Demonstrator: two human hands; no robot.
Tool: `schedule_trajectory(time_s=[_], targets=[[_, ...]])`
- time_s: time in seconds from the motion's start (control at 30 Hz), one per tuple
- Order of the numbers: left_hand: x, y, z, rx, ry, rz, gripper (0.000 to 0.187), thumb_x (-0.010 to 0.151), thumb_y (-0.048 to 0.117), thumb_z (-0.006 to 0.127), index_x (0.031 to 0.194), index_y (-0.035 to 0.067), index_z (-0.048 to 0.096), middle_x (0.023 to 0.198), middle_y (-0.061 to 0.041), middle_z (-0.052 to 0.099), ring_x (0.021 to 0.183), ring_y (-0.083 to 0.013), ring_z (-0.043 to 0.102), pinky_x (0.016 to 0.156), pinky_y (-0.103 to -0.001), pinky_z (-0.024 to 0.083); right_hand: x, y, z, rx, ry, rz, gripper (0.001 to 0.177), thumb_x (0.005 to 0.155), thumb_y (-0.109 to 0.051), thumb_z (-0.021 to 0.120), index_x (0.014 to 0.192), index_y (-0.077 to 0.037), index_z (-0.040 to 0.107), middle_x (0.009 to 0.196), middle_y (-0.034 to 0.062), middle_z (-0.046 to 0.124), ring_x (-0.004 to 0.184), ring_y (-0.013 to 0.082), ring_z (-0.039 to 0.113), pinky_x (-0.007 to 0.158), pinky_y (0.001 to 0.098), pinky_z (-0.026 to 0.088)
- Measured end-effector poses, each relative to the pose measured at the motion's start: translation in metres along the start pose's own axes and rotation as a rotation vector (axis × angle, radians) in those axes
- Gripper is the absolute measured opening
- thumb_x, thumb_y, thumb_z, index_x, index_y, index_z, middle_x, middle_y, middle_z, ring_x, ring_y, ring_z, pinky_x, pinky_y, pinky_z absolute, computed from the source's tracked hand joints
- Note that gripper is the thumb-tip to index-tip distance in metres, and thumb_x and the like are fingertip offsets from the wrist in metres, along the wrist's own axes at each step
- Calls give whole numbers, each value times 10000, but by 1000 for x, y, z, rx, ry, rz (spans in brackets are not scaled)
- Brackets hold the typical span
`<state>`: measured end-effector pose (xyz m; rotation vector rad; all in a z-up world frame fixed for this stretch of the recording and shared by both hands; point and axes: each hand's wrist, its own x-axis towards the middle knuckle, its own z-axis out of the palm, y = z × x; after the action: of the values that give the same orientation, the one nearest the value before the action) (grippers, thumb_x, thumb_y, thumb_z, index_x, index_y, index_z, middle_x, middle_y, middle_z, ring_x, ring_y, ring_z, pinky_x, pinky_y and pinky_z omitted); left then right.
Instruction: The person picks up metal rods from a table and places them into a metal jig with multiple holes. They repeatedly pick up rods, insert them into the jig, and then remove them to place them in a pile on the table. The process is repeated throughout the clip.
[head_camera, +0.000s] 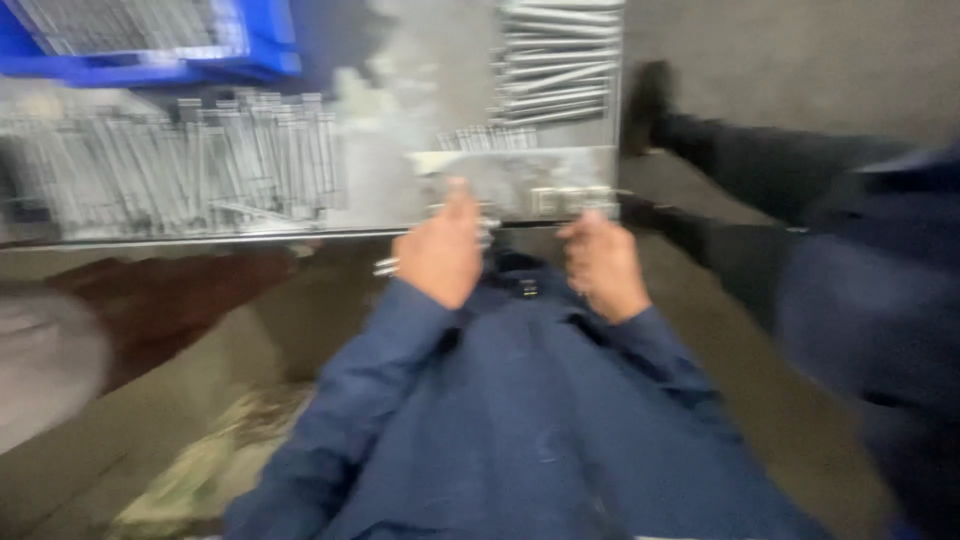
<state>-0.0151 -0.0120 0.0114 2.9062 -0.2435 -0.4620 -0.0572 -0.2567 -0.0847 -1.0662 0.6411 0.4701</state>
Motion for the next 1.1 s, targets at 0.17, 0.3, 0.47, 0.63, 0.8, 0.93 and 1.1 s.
schedule_trajectory(time_s=[0.17, 0.3, 0.47, 0.63, 0.8, 0.93, 1.1], targets=[[2, 4, 7, -31, 41, 40, 498, 845, 81, 599, 1342, 59, 611, 1439, -48, 634, 641, -400, 741, 554, -554, 602, -14, -17, 14, -229, 161, -80, 451, 1122, -303, 414, 1002, 56, 659, 575, 13, 412, 344, 86, 422, 220, 243, 321], [-1, -15, 3, -60, 46, 51, 424, 841, 88, 592, 1264, 66, 625, 1487, -55, 592, 640, -437, 729, 553, -577, 598, -14, -13, 38, -274, 190, -103, 427, 1136, -258, 381, 1007, 34, 664, 588, 58, 440, 384, 123, 461, 261, 252, 362], [-1, -17, 7, -21, 72, 63, 361, 848, 73, 629, 1209, 63, 636, 1489, -86, 585, 602, -404, 719, 522, -519, 605, -20, -28, 52, -263, 206, -89, 423, 1137, -239, 383, 1017, 46, 672, 600, 71, 468, 419, 136, 495, 295, 262, 414], [-1, -16, 3, -27, 63, 83, 299, 875, 51, 635, 1174, 40, 644, 1468, -133, 593, 528, -340, 700, 468, -458, 601, -26, -37, 61, -219, 226, -62, 453, 1139, -267, 366, 1032, 41, 681, 603, 37, 451, 426, 98, 453, 306, 232, 388], [-2, -16, 0, -26, 61, 80, 325, 859, 40, 663, 1184, 24, 651, 1460, -142, 600, 542, -356, 706, 445, -451, 584, -25, -36, 60, -152, 175, -13, 474, 1142, -293, 346, 1059, 55, 657, 606, -42, 301, 395, 43, 340, 274, 182, 307], [-3, -17, 8, -35, 56, 63, 299, 867, 57, 655, 1165, 51, 630, 1485, -126, 577, 572, -376, 711, 467, -453, 595, -23, -33, 58, -182, 186, -38, 459, 1146, -259, 334, 1016, 40, 657, 619, -56, 258, 389, 21, 275, 275, 178, 247], [-5, -16, 10, -34, 49, 63, 322, 882, 63, 645, 1203, 67, 628, 1493, -125, 571, 599, -382, 719, 497, -462, 611, -26, -39, 61, -125, 172, -7, 454, 1149, -273, 337, 989, 28, 637, 638, -71, 215, 399, 3, 243, 278, 171, 203]])
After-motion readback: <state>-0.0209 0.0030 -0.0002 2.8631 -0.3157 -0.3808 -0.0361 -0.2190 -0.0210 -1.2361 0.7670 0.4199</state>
